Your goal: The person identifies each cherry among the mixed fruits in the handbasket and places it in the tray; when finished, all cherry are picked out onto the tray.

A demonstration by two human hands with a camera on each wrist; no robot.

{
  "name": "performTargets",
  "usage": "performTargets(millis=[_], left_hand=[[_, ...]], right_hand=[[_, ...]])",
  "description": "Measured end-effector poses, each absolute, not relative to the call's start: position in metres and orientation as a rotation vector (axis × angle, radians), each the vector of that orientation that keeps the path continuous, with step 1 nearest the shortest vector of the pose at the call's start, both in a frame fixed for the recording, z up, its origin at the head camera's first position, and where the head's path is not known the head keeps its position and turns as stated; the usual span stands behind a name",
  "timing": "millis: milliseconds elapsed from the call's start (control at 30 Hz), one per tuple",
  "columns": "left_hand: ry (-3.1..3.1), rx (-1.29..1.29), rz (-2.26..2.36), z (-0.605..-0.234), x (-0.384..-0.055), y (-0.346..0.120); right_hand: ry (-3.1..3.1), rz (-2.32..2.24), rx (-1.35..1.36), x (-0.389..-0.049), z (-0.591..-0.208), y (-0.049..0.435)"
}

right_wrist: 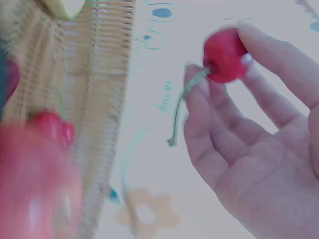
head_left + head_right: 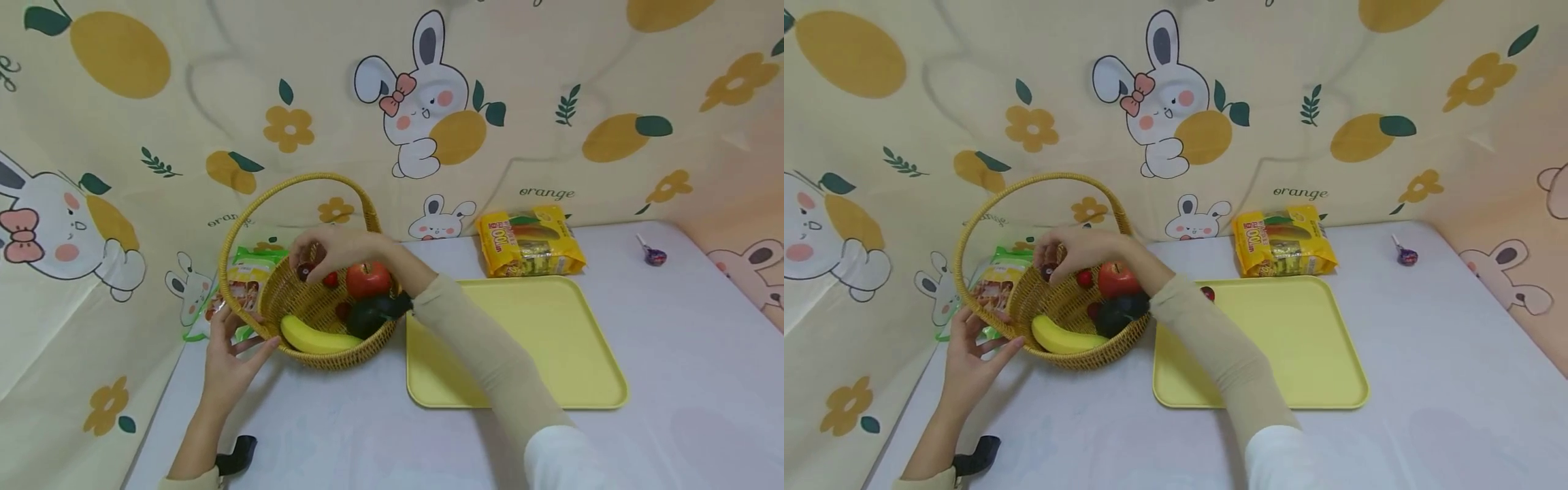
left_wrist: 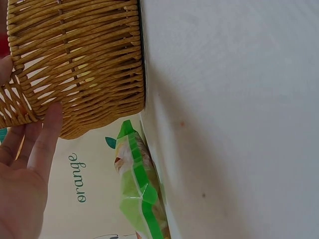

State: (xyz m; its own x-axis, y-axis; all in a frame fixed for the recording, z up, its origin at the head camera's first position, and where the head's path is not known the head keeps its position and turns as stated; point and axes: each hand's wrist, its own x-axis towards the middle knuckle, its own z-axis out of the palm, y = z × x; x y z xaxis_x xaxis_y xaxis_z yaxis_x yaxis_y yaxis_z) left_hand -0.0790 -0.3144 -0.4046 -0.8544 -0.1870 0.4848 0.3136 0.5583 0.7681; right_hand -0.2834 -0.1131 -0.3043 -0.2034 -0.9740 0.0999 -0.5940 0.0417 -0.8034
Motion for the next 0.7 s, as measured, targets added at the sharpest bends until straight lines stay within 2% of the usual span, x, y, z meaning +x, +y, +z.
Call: performTargets(millis=[167, 400, 533, 700], left_hand=[[-2.266, -0.084, -1.280, -0.413, -0.081, -0.321], [-2.262, -0.085, -1.296, -0.414, -0.082, -0.319], [-2.263, -0.081, -1.293, -0.414, -0.082, -0.319], [-2.255, -0.110, -1.287, -0.414, -0.081, -0.319]], right_hand=[[1.958, -1.162, -1.505, -0.284, -0.305, -0.024], [2.222, -1.230, -1.222, -0.292, -0.358, 0.091], [2.299, -1.218, -1.022, -0.287, -0.383, 0.133], [2.322, -1.234, -0.873, -0.279, -0.398, 0.156]])
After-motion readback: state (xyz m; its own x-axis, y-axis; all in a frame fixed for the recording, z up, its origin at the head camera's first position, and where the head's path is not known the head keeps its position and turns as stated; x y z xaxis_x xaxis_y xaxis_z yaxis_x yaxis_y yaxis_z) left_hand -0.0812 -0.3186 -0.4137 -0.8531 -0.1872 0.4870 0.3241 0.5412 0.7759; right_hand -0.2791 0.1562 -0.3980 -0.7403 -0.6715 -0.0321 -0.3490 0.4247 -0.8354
